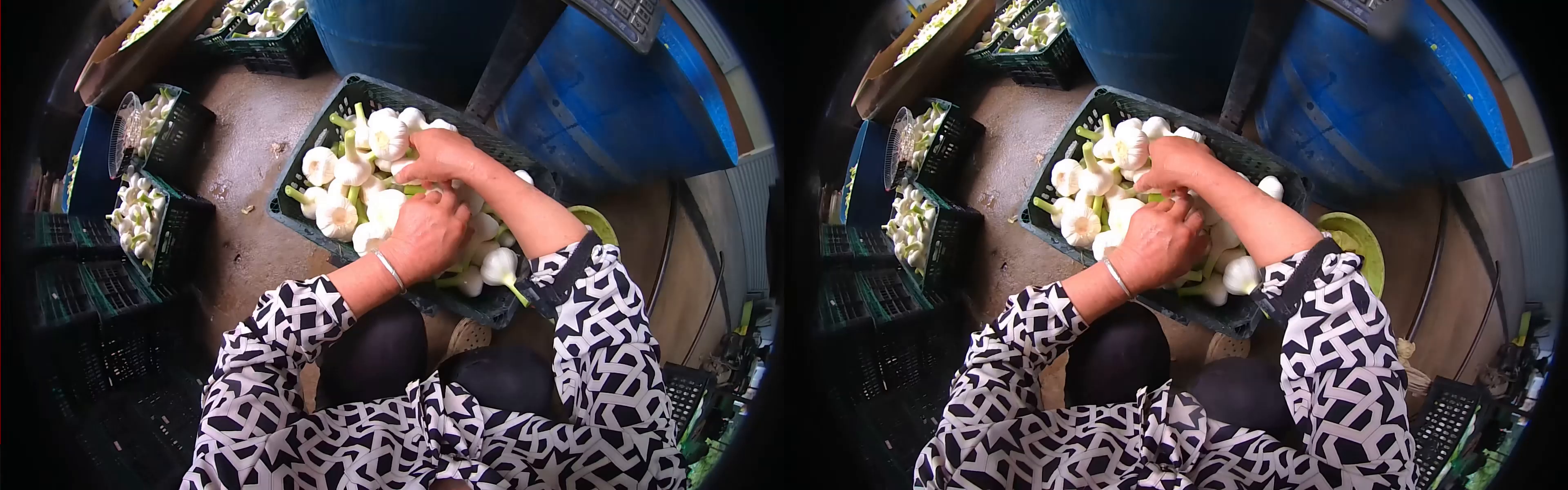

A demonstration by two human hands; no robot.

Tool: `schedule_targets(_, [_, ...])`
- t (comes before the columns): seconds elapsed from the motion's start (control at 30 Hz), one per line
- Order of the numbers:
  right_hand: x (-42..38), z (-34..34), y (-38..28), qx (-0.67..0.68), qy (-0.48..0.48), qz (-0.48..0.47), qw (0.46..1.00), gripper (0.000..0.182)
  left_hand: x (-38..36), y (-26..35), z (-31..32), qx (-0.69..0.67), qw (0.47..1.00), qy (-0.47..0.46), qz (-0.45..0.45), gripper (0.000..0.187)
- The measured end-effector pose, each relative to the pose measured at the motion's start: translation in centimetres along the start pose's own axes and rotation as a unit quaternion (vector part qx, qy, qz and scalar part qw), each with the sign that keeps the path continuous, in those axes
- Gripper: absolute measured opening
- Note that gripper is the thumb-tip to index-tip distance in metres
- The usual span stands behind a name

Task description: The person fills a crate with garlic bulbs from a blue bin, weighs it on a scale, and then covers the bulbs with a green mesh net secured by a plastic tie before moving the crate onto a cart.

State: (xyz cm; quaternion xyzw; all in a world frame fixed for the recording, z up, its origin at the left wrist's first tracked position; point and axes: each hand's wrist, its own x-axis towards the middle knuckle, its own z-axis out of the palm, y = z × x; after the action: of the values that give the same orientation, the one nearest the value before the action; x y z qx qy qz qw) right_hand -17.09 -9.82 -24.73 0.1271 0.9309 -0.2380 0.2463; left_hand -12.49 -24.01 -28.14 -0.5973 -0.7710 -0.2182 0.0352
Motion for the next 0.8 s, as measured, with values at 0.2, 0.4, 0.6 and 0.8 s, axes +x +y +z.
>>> schedule_targets(0.2, [0.9,2.9,-0.2,-0.219,0.122,-0.064,0.966,0.034,0.4,1.7,0.4,0.036,0.996,-0.079,-0.015,0.036])
schedule_targets(0.4, [-5.5,-3.4,2.9,0.113,0.208,-0.107,0.966,0.035,4.4,0.3,1.6,0.048,0.985,-0.163,0.001,0.043])
schedule_targets(0.6, [-9.8,-5.4,8.5,0.016,0.304,0.113,0.946,0.051,5.7,-0.8,1.3,0.060,0.984,-0.166,-0.004,0.041])
schedule_targets(0.8, [-5.4,1.8,10.8,-0.020,0.190,0.139,0.972,0.053,1.7,-5.4,-4.5,-0.107,0.976,0.106,-0.158,0.051])
